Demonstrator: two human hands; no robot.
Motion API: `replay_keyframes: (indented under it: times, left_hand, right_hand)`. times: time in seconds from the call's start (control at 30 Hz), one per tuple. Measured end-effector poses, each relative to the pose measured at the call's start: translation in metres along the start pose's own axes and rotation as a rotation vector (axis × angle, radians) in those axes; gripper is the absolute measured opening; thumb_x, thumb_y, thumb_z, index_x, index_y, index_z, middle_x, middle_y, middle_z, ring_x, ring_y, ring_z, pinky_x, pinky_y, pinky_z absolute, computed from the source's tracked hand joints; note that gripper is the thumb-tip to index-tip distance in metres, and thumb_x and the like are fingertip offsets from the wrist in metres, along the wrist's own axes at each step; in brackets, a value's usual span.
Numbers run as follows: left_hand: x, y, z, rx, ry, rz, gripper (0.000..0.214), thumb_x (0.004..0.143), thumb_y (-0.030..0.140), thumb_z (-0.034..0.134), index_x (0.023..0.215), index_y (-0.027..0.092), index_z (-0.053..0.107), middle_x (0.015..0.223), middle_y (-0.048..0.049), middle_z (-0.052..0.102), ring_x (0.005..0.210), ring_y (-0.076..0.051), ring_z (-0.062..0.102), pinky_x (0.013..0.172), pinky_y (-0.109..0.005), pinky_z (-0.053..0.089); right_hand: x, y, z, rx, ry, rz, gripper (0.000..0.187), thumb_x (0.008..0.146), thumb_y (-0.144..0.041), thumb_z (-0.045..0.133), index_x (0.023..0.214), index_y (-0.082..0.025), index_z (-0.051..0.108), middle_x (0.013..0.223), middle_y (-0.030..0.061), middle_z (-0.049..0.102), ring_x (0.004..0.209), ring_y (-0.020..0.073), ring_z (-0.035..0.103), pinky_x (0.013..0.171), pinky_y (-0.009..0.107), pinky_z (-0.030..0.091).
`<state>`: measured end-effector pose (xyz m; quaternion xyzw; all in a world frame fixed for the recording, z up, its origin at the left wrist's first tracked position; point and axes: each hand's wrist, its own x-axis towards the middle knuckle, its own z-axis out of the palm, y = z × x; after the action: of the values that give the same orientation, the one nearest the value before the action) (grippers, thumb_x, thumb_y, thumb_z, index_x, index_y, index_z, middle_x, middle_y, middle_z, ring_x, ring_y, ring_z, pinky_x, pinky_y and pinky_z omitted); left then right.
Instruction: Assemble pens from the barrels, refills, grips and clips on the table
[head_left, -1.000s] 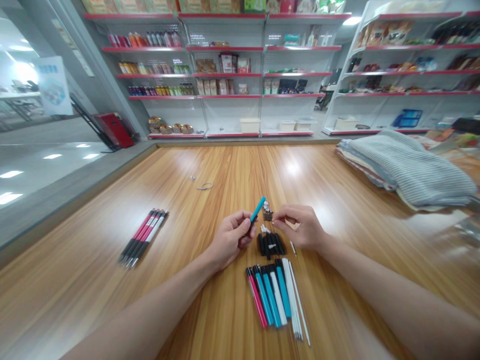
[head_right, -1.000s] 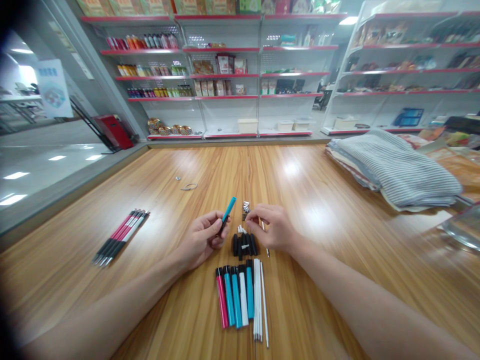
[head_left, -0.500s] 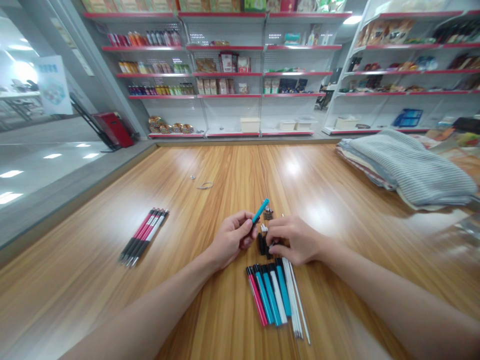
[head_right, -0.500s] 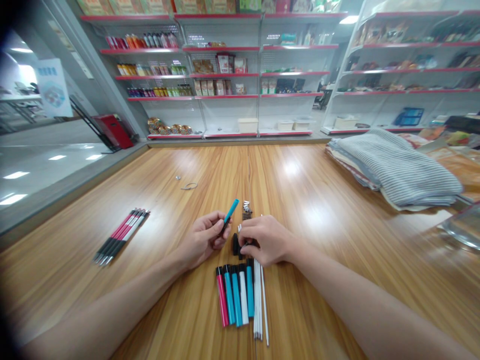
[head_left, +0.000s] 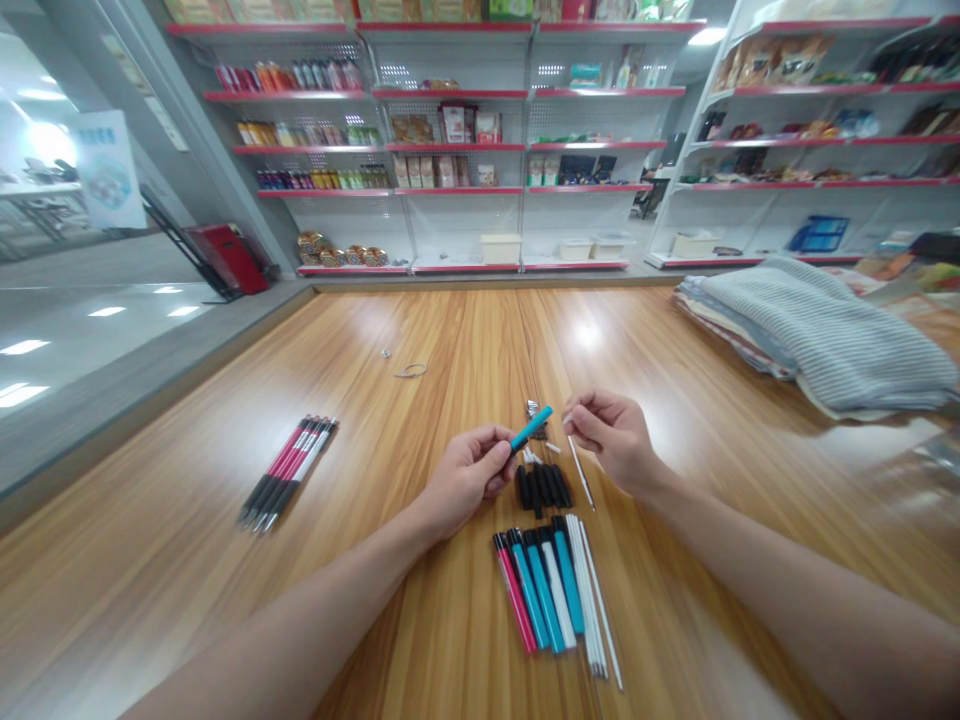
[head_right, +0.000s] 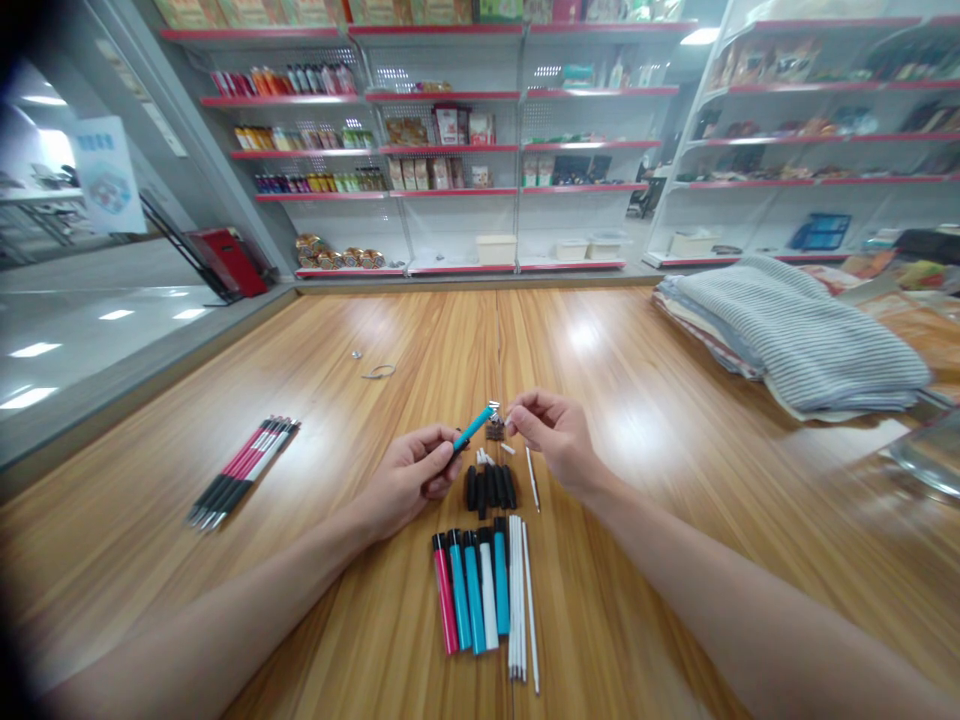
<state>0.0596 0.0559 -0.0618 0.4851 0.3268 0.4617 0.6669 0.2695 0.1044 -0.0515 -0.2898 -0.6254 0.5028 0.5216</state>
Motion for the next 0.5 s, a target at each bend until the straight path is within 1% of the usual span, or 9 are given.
replay_keyframes:
  times: [0.07, 0.13, 0.27, 0.5]
  left_hand:
    - [0.0003, -0.0017, -0.0001, 0.038, 0.011, 0.004, 0.029, 0.086, 0.041, 0.06, 0.095, 0.014, 0.058, 0.065, 0.0012, 0.051, 0.046, -0.003, 0.032, 0.043, -0.017, 0.021]
    - [0.0005, -0.0028, -0.0001, 0.074, 0.012, 0.011, 0.029, 0.087, 0.041, 0.059, 0.096, 0.013, 0.059, 0.064, 0.0009, 0.051, 0.047, -0.004, 0.032, 0.044, -0.018, 0.021]
    - [-0.0001, -0.0024, -0.0003, 0.105, -0.006, 0.017, 0.029, 0.088, 0.04, 0.059, 0.094, 0.012, 0.06, 0.063, 0.0008, 0.05, 0.047, -0.004, 0.033, 0.046, -0.018, 0.022]
    - [0.0, -0.002, -0.0008, 0.098, -0.02, 0.021, 0.028, 0.089, 0.04, 0.057, 0.094, 0.012, 0.059, 0.064, 0.0009, 0.05, 0.047, -0.004, 0.033, 0.046, -0.019, 0.021]
  right_hand:
    - [0.0037, 0.0017, -0.002, 0.192, 0.036, 0.066, 0.018, 0.083, -0.035, 0.066, 0.081, -0.018, 0.061, 0.068, 0.0009, 0.059, 0.048, 0.007, 0.034, 0.041, 0.021, 0.02]
    - [0.0051, 0.0024, -0.0025, 0.29, 0.033, 0.111, 0.018, 0.081, -0.035, 0.069, 0.079, -0.018, 0.062, 0.069, 0.0012, 0.058, 0.05, 0.0073, 0.035, 0.041, 0.02, 0.019]
    - [0.0031, 0.0033, -0.0011, 0.298, -0.001, 0.16, 0.019, 0.079, -0.034, 0.072, 0.079, -0.017, 0.063, 0.065, 0.0003, 0.056, 0.049, 0.0071, 0.035, 0.04, 0.019, 0.019]
    - [0.0015, 0.0053, -0.0004, 0.284, -0.001, 0.149, 0.018, 0.08, -0.033, 0.071, 0.081, -0.017, 0.064, 0.065, -0.0002, 0.055, 0.051, 0.007, 0.039, 0.041, 0.018, 0.023]
